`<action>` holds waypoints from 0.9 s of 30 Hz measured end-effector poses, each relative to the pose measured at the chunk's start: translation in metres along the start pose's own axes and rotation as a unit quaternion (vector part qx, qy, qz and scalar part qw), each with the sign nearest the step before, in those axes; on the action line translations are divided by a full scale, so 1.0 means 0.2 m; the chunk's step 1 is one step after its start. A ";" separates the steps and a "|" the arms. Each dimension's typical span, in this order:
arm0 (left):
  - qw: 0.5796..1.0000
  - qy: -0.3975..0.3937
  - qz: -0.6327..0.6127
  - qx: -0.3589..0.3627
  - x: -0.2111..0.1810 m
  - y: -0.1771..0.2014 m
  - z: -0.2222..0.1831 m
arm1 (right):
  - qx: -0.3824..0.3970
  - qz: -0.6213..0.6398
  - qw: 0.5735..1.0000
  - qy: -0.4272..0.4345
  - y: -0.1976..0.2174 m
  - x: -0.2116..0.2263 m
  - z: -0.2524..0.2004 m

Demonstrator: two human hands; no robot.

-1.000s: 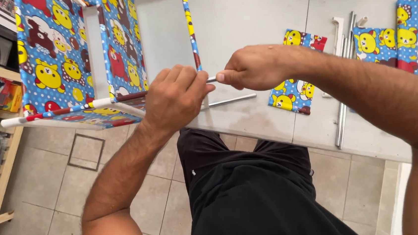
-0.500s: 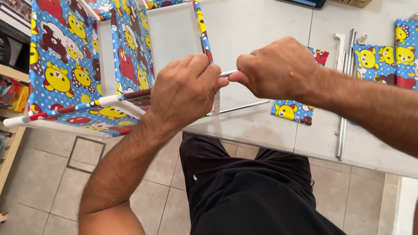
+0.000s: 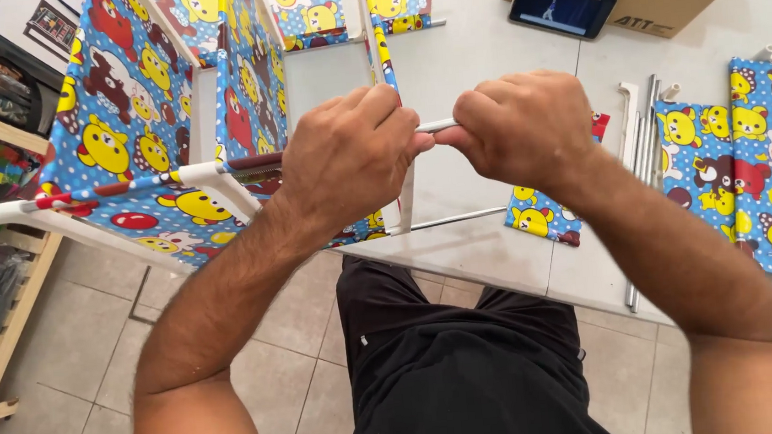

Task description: Assembling a multi-tiered storage shelf by connecting metal rods, plastic frames, and fabric panels.

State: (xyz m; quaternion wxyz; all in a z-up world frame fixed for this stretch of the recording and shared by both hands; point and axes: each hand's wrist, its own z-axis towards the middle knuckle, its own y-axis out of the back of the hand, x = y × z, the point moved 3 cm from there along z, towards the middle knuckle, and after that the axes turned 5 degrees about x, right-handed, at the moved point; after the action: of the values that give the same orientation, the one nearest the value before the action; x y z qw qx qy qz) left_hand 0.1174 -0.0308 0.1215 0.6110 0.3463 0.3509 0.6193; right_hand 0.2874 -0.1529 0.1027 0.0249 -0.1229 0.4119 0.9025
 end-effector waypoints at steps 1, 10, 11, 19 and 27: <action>1.000 -0.009 0.009 -0.001 -0.01 -0.01 0.00 | 0.143 0.093 0.984 -0.046 0.04 -0.01 0.05; 0.997 -0.043 0.052 -0.039 -0.12 -0.07 -0.07 | 0.571 0.346 0.729 -0.148 0.03 -0.05 0.15; 0.998 -0.032 0.049 -0.038 -0.11 -0.07 -0.07 | 0.543 0.284 0.772 -0.169 0.08 -0.05 0.18; 1.000 0.006 -0.025 0.013 -0.05 0.07 0.01 | 0.306 0.106 0.946 -0.026 0.12 -0.02 0.11; 0.999 0.007 -0.038 0.023 -0.05 0.09 0.04 | 0.001 -0.037 0.999 0.032 0.03 -0.01 -0.09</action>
State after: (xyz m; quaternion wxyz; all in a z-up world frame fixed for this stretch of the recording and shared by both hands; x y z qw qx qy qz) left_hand 0.1143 -0.0416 0.1408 0.6236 0.3422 0.3819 0.5900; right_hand 0.2917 -0.1708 0.0959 0.0454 -0.1674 0.4085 0.8961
